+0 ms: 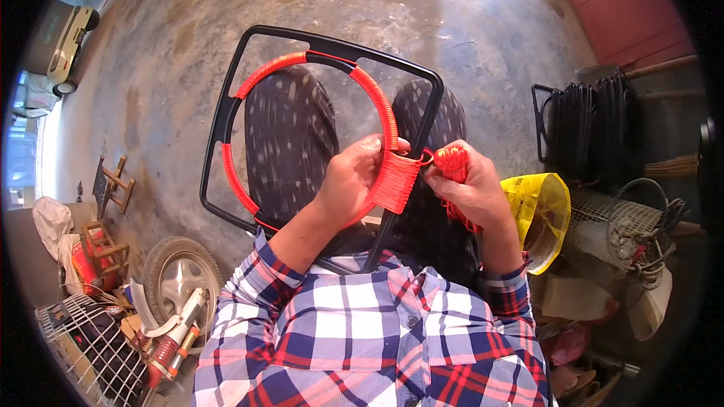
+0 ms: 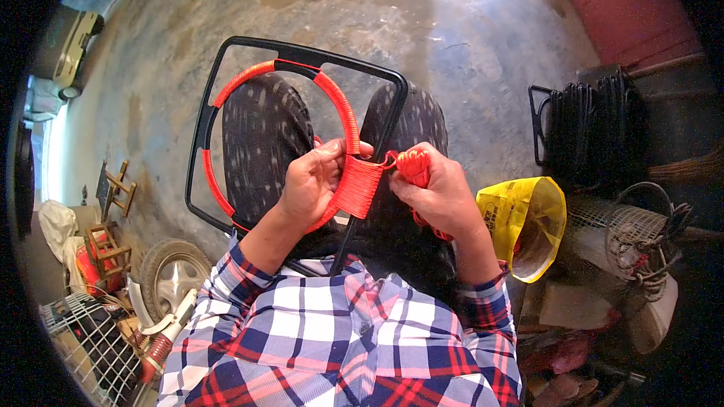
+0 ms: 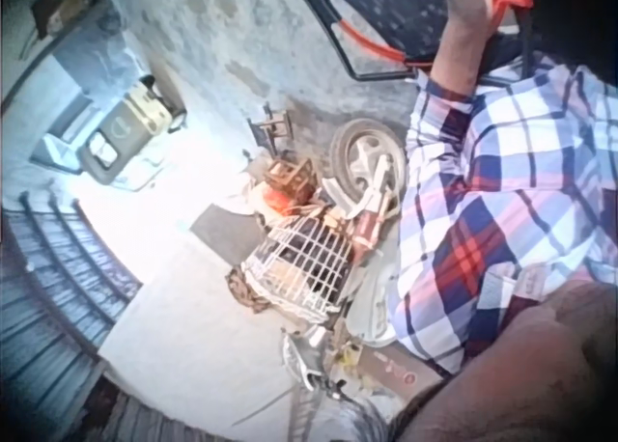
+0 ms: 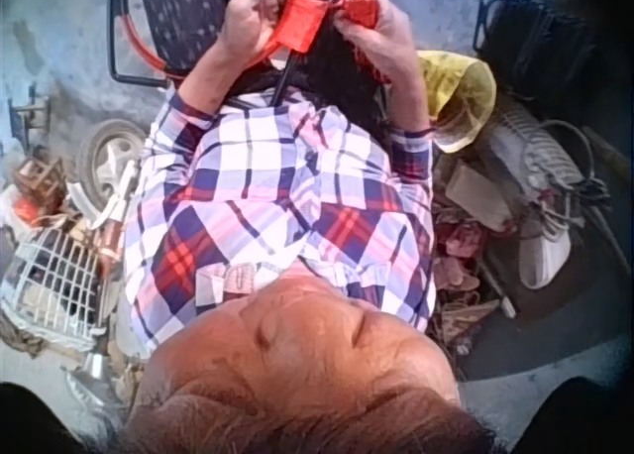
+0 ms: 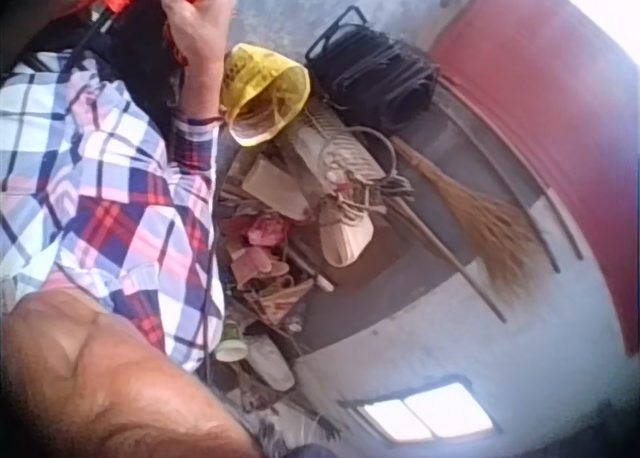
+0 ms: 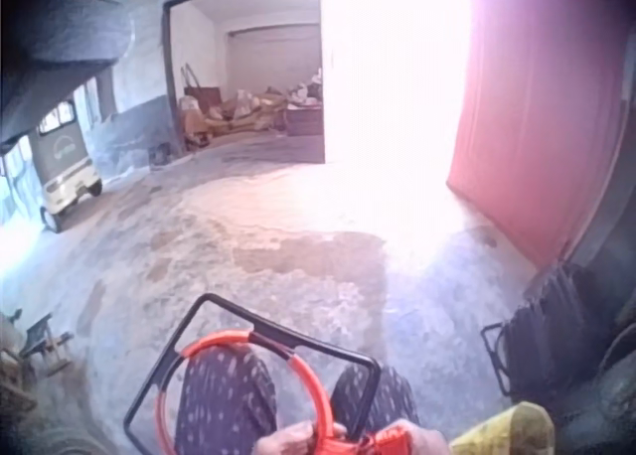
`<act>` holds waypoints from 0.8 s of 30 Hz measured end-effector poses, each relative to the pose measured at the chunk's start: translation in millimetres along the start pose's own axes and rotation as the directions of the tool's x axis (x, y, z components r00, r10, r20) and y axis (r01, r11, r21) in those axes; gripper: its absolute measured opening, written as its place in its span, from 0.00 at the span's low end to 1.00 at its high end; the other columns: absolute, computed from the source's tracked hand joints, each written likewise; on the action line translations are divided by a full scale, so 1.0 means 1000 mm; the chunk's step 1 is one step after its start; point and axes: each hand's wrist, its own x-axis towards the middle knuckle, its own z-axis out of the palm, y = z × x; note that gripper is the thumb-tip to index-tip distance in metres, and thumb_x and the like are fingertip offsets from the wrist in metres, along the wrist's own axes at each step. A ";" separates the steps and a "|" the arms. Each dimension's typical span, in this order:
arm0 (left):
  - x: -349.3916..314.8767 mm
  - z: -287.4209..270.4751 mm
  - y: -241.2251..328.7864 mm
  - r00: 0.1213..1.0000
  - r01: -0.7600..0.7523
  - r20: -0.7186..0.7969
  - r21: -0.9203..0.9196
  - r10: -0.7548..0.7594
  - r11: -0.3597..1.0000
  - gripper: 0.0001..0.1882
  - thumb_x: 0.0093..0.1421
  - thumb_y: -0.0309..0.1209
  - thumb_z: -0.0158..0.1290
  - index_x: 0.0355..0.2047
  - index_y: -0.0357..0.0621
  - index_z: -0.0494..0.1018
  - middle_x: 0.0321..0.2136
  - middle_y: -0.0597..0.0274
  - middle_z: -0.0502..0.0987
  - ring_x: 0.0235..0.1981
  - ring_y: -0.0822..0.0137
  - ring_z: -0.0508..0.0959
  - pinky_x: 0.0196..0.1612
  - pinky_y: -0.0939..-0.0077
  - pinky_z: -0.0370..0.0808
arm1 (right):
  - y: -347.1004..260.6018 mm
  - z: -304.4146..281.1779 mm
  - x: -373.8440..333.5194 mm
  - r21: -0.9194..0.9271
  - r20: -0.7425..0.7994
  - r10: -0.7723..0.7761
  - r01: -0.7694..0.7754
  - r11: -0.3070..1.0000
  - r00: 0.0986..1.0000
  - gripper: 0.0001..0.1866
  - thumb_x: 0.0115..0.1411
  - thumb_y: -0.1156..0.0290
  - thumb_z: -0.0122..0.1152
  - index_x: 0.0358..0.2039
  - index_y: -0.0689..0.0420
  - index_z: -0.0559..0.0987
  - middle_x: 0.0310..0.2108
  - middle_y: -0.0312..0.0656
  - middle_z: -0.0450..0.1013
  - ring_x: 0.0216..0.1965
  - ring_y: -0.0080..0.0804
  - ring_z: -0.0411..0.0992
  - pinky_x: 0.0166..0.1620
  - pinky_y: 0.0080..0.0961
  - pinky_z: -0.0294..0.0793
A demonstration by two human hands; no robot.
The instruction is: The recorder is wrapping red rope around a black metal frame, likely as part of furniture manufacturing.
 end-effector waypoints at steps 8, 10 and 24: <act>-0.001 -0.001 0.001 0.999 0.026 0.021 -0.060 -0.025 0.998 0.24 0.61 0.33 0.40 0.53 0.30 0.68 0.46 0.50 0.77 0.46 0.61 0.78 0.52 0.66 0.75 | 0.004 -0.009 0.000 0.358 -0.144 0.046 0.009 0.933 0.988 0.12 0.53 0.81 0.64 0.37 0.58 0.73 0.33 0.32 0.74 0.31 0.18 0.71 0.35 0.20 0.73; -0.001 0.001 0.002 0.999 0.025 0.031 -0.058 -0.023 0.998 0.25 0.59 0.33 0.40 0.53 0.30 0.67 0.46 0.49 0.76 0.46 0.60 0.78 0.53 0.65 0.74 | 0.001 0.000 0.002 0.377 -0.152 0.015 0.044 0.925 0.988 0.12 0.53 0.82 0.63 0.38 0.59 0.73 0.35 0.32 0.74 0.33 0.18 0.71 0.37 0.20 0.73; -0.004 0.000 0.004 0.999 0.006 0.045 -0.094 -0.002 0.996 0.28 0.56 0.33 0.41 0.54 0.28 0.67 0.47 0.47 0.76 0.48 0.57 0.78 0.55 0.63 0.73 | 0.020 -0.017 0.005 0.466 -0.128 0.024 0.038 0.884 0.991 0.12 0.52 0.82 0.64 0.37 0.58 0.73 0.28 0.34 0.73 0.28 0.24 0.73 0.34 0.22 0.74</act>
